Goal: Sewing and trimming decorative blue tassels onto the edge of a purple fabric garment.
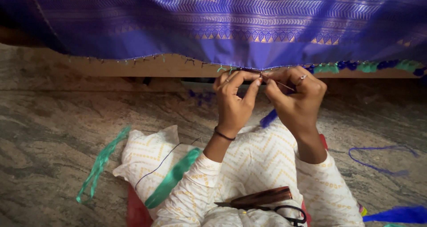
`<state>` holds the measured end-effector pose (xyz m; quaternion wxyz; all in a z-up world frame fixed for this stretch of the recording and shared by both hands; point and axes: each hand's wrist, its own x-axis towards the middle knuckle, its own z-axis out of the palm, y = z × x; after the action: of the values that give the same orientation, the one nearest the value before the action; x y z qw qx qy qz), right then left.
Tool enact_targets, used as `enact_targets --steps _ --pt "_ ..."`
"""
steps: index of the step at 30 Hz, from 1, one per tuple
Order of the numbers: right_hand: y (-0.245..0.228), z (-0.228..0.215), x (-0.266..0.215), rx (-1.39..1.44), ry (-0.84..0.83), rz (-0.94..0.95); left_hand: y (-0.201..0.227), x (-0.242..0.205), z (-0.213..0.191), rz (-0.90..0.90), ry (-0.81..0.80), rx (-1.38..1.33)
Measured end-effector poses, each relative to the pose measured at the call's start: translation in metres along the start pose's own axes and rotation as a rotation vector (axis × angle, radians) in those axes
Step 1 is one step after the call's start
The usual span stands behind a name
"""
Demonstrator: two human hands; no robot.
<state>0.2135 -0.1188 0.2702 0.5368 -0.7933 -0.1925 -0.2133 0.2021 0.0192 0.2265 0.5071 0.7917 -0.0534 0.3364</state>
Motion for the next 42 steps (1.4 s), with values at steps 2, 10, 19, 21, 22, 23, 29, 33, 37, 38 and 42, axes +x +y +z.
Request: enact_targets --steps 2,10,19,21,22,23,29,33,37,38,42 --pt "0.002 0.0 0.0 -0.048 0.0 -0.02 -0.001 0.0 -0.001 0.001 -0.005 0.002" --pt "0.011 -0.007 0.0 -0.051 -0.019 -0.052 0.0 0.002 -0.006 -0.013 -0.078 -0.025" --pt "0.003 -0.021 -0.002 0.023 -0.126 -0.063 0.015 0.0 -0.01 -0.018 -0.025 -0.052" --pt "-0.003 -0.022 -0.001 0.037 -0.097 -0.023 0.015 0.0 -0.01 -0.073 -0.031 -0.132" --pt "-0.004 -0.02 0.0 0.04 -0.096 -0.023 0.014 0.001 -0.01 -0.071 -0.031 -0.129" --pt "-0.005 -0.02 -0.001 0.04 -0.089 -0.009 0.014 0.0 -0.009 -0.09 -0.043 -0.183" --pt "-0.005 -0.016 0.0 0.072 -0.097 -0.039 0.013 -0.001 -0.01 -0.094 -0.05 -0.194" --pt "-0.006 -0.015 0.0 0.088 -0.086 -0.021 0.013 0.0 -0.01 -0.077 -0.053 -0.189" --pt "-0.005 -0.015 0.001 0.047 -0.103 -0.05 0.012 0.0 -0.011 -0.08 -0.049 -0.164" --pt "-0.004 -0.014 0.001 0.049 -0.102 -0.042 0.011 0.0 -0.011 -0.075 -0.046 -0.163" --pt "-0.001 -0.012 0.0 -0.028 -0.08 -0.042 0.01 -0.001 -0.011 -0.064 -0.04 -0.123"
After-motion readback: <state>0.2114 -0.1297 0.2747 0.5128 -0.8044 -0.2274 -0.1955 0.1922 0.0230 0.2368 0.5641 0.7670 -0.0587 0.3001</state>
